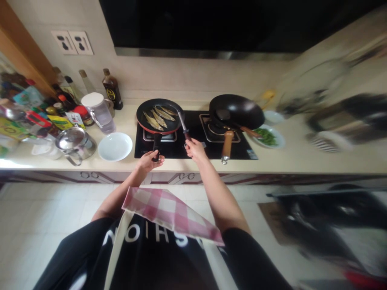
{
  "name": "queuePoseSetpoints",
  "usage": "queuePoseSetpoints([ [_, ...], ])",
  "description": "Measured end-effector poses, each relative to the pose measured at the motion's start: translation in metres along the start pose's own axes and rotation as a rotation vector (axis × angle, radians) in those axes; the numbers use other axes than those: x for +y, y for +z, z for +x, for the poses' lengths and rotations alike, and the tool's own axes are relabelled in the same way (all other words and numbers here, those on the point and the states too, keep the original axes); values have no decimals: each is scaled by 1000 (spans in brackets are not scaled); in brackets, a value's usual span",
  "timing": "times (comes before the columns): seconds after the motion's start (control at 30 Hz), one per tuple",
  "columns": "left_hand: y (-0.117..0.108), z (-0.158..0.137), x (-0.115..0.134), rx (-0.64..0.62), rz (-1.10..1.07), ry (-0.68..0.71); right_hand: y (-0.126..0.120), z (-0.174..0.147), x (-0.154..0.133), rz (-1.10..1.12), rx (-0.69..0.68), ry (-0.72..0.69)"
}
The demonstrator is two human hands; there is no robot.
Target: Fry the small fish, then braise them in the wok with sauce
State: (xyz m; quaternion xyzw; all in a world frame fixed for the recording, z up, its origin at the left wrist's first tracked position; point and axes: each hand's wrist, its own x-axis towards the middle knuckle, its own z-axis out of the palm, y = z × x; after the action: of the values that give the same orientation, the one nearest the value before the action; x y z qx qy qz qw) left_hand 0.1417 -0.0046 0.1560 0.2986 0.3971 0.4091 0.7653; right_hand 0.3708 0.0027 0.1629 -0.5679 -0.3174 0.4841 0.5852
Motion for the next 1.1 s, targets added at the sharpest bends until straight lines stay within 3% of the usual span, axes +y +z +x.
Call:
queuePoseSetpoints([
  [0.13,0,1,0,-16,5,-2,-1,-7,3,-16,-52,-15],
  [0.47,-2,1,-1,-26,-4,14,1,-6,2,-102,2,-51],
  [0.67,-2,2,-2,-5,-1,-1,16,9,-8,-237,60,-82],
  [0.87,-9,7,-4,-16,-2,12,26,13,-16,-353,24,-90],
  [1.1,-29,6,-29,119,-21,23,12,-11,8,-324,51,-143],
])
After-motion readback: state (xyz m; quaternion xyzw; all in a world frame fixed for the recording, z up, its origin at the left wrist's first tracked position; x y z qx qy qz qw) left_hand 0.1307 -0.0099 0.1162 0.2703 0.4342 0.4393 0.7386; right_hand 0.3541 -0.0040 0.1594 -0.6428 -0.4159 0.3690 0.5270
